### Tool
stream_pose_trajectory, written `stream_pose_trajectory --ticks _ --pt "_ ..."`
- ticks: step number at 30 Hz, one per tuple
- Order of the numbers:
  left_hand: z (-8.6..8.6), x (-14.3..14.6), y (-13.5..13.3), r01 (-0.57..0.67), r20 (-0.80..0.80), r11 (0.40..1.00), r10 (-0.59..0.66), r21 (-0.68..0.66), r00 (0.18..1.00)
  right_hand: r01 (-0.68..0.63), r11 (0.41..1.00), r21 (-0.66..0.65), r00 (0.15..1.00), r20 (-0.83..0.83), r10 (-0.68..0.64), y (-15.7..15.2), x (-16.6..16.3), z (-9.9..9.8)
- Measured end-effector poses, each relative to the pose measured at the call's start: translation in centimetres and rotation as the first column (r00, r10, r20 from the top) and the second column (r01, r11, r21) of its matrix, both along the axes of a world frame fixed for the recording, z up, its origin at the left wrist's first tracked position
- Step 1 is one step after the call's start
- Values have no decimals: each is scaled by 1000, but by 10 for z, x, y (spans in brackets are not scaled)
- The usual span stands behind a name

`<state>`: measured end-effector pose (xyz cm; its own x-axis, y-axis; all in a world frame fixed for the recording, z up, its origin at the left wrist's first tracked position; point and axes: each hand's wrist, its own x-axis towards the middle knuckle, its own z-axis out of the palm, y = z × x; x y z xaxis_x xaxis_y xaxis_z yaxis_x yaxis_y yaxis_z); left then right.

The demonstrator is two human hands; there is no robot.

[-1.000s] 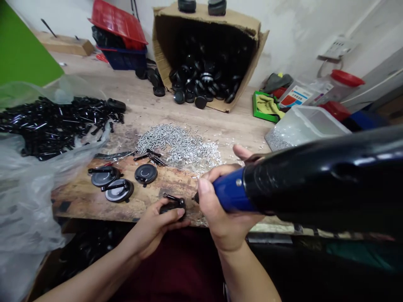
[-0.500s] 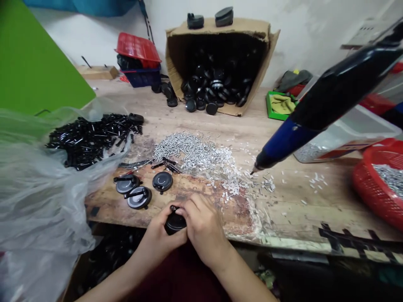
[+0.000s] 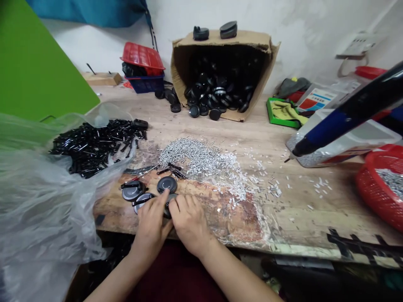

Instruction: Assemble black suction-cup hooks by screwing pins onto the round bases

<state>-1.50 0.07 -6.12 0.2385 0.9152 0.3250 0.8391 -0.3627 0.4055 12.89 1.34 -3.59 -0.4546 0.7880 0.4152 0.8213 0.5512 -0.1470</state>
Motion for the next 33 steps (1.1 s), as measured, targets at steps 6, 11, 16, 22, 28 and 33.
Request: stream_pose_trajectory --ticks 6,11,16,22,28,33 --pt "4 -22 5 97 27 995 -97 22 995 -40 998 -51 999 9 40 5 -5 3" --pt "37 -38 16 259 1 965 -259 -40 966 -42 995 -88 997 -67 36 6 -3 1" --pt "74 -27 56 321 89 946 -316 -46 945 13 1000 -4 958 -288 -14 -1 24 4" --pt "81 16 128 398 -342 893 -449 -210 826 300 954 8 925 -247 -289 -9 69 -1" --pt "66 34 152 429 -523 844 -536 -321 663 522 822 -228 839 -37 -543 -12 94 -9" --pt "62 31 152 431 -526 839 -544 -332 653 502 816 -287 851 -1 -525 5 104 -5"
